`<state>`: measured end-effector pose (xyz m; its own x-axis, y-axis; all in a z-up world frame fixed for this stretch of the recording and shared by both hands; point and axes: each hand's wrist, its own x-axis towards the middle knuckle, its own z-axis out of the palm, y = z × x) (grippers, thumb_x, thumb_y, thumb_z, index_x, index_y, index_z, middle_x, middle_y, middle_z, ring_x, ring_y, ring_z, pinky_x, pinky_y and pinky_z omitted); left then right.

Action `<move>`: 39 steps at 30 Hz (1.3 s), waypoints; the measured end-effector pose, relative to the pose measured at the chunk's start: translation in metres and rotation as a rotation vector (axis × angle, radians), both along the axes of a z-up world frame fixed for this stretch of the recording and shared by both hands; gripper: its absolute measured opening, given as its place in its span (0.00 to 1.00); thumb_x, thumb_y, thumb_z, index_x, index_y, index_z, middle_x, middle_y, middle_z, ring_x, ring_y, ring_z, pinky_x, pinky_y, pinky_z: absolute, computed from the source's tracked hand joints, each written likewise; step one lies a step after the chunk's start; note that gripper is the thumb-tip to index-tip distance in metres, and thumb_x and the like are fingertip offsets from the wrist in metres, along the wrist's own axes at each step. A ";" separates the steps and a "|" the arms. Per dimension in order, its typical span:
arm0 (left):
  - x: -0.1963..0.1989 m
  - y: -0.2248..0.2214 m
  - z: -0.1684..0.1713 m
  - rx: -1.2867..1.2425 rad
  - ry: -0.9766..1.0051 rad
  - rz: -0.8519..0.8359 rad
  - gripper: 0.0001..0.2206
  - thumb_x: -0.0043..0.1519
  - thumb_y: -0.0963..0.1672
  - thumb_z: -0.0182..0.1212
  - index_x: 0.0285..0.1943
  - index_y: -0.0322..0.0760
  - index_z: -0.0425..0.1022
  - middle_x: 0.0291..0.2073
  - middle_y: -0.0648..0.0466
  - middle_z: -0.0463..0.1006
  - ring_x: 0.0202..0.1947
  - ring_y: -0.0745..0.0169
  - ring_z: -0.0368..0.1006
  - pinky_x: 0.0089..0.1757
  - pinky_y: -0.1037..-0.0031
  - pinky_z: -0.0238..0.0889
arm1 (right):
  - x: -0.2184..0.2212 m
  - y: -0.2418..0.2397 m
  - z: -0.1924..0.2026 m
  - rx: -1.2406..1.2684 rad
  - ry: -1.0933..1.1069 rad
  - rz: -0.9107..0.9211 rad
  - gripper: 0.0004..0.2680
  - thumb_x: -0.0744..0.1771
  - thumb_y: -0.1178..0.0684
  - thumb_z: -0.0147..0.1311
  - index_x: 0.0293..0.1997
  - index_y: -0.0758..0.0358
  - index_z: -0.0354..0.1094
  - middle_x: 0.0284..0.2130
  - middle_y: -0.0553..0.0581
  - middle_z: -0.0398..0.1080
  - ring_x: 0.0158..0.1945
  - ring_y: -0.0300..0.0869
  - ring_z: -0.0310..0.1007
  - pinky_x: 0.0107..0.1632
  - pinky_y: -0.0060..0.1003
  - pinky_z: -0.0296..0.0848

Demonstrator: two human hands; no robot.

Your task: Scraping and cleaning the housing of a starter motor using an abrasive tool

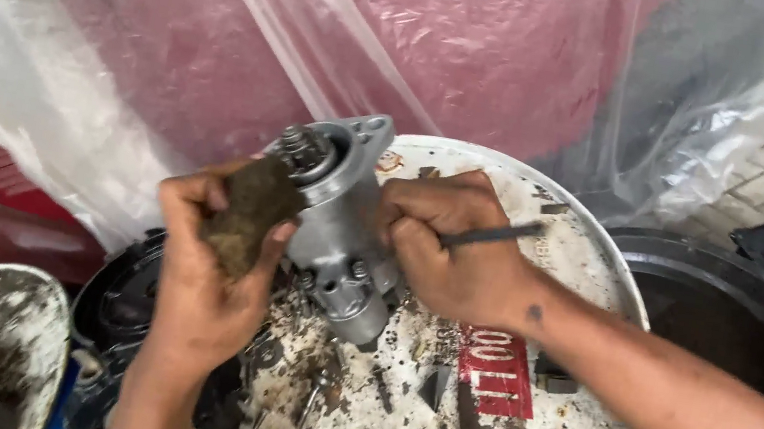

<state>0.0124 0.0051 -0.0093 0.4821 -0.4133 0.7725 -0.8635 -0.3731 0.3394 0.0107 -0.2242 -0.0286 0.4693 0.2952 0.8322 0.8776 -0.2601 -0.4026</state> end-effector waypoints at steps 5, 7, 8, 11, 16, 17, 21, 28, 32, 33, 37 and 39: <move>0.000 0.003 -0.001 0.006 -0.029 0.023 0.20 0.66 0.36 0.59 0.52 0.39 0.46 0.52 0.39 0.60 0.54 0.49 0.65 0.45 0.68 0.69 | 0.002 0.007 -0.001 0.010 -0.034 0.092 0.12 0.67 0.68 0.35 0.25 0.66 0.64 0.12 0.53 0.64 0.09 0.36 0.65 0.08 0.23 0.64; 0.002 0.000 -0.003 -0.028 -0.042 0.028 0.20 0.66 0.37 0.59 0.52 0.38 0.47 0.51 0.41 0.59 0.54 0.51 0.63 0.45 0.69 0.68 | -0.005 0.001 0.010 0.055 0.142 0.006 0.13 0.65 0.68 0.35 0.22 0.63 0.64 0.12 0.53 0.66 0.11 0.37 0.65 0.09 0.26 0.62; 0.001 0.002 -0.005 -0.023 -0.036 0.031 0.20 0.66 0.37 0.60 0.52 0.38 0.47 0.50 0.42 0.57 0.54 0.52 0.62 0.46 0.69 0.67 | -0.011 0.002 0.010 0.136 0.337 -0.080 0.14 0.64 0.68 0.36 0.18 0.61 0.65 0.12 0.54 0.69 0.12 0.37 0.66 0.11 0.30 0.61; 0.001 0.001 -0.002 -0.031 -0.012 -0.001 0.21 0.65 0.34 0.57 0.52 0.42 0.45 0.50 0.42 0.58 0.52 0.53 0.60 0.42 0.68 0.66 | -0.020 0.012 0.012 0.408 0.313 0.247 0.13 0.67 0.69 0.33 0.25 0.62 0.64 0.12 0.52 0.63 0.09 0.36 0.63 0.10 0.24 0.67; -0.003 0.002 -0.002 -0.007 -0.040 0.007 0.19 0.68 0.36 0.57 0.53 0.40 0.45 0.50 0.41 0.57 0.51 0.53 0.60 0.43 0.67 0.67 | -0.002 0.008 -0.001 0.211 0.338 0.003 0.13 0.65 0.68 0.33 0.23 0.61 0.64 0.16 0.51 0.67 0.17 0.37 0.67 0.17 0.26 0.67; -0.003 0.000 0.002 -0.004 -0.044 -0.016 0.20 0.69 0.34 0.55 0.53 0.43 0.44 0.52 0.37 0.61 0.51 0.50 0.63 0.44 0.63 0.70 | 0.003 0.006 0.001 0.192 0.331 -0.146 0.11 0.63 0.65 0.37 0.21 0.59 0.63 0.16 0.50 0.65 0.18 0.36 0.62 0.21 0.32 0.60; 0.004 0.002 -0.002 -0.017 0.002 0.007 0.22 0.66 0.33 0.58 0.53 0.43 0.45 0.50 0.41 0.58 0.51 0.52 0.63 0.43 0.66 0.74 | -0.007 0.007 0.014 0.370 0.320 0.057 0.13 0.69 0.69 0.35 0.28 0.63 0.66 0.15 0.53 0.64 0.10 0.36 0.63 0.10 0.25 0.69; -0.001 0.001 0.002 -0.016 -0.031 0.014 0.19 0.68 0.35 0.56 0.53 0.42 0.45 0.49 0.42 0.59 0.50 0.54 0.60 0.41 0.67 0.66 | -0.011 0.009 0.015 0.313 0.399 -0.050 0.13 0.67 0.67 0.35 0.24 0.62 0.63 0.14 0.51 0.63 0.11 0.35 0.61 0.11 0.27 0.63; -0.003 0.003 0.001 -0.027 -0.018 0.093 0.18 0.68 0.38 0.58 0.50 0.35 0.46 0.46 0.47 0.49 0.51 0.54 0.53 0.48 0.70 0.57 | -0.004 0.014 0.008 0.238 0.386 0.005 0.14 0.65 0.71 0.31 0.22 0.64 0.63 0.14 0.53 0.67 0.13 0.38 0.71 0.12 0.22 0.74; -0.007 0.005 -0.004 -0.019 0.002 0.096 0.18 0.68 0.38 0.58 0.50 0.35 0.46 0.46 0.47 0.49 0.51 0.54 0.53 0.48 0.70 0.57 | -0.005 0.013 -0.002 0.245 0.406 0.008 0.14 0.65 0.71 0.31 0.22 0.64 0.63 0.14 0.53 0.67 0.13 0.38 0.71 0.12 0.22 0.74; 0.003 0.004 0.000 0.009 -0.083 0.062 0.20 0.67 0.35 0.59 0.52 0.37 0.46 0.47 0.46 0.50 0.51 0.53 0.56 0.47 0.67 0.67 | -0.007 0.007 0.013 0.279 0.349 -0.119 0.12 0.65 0.68 0.35 0.23 0.62 0.63 0.15 0.52 0.64 0.14 0.36 0.61 0.15 0.28 0.63; 0.004 0.005 -0.003 0.006 -0.047 0.065 0.20 0.67 0.35 0.59 0.52 0.40 0.46 0.47 0.46 0.51 0.51 0.54 0.57 0.44 0.68 0.68 | -0.009 0.009 0.014 0.379 0.355 0.000 0.13 0.67 0.71 0.34 0.27 0.65 0.64 0.16 0.55 0.64 0.10 0.37 0.62 0.10 0.26 0.67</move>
<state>0.0163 0.0104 -0.0124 0.4715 -0.3867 0.7926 -0.8523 -0.4305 0.2970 0.0012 -0.2155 -0.0142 0.7420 0.0044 0.6704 0.6701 -0.0382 -0.7413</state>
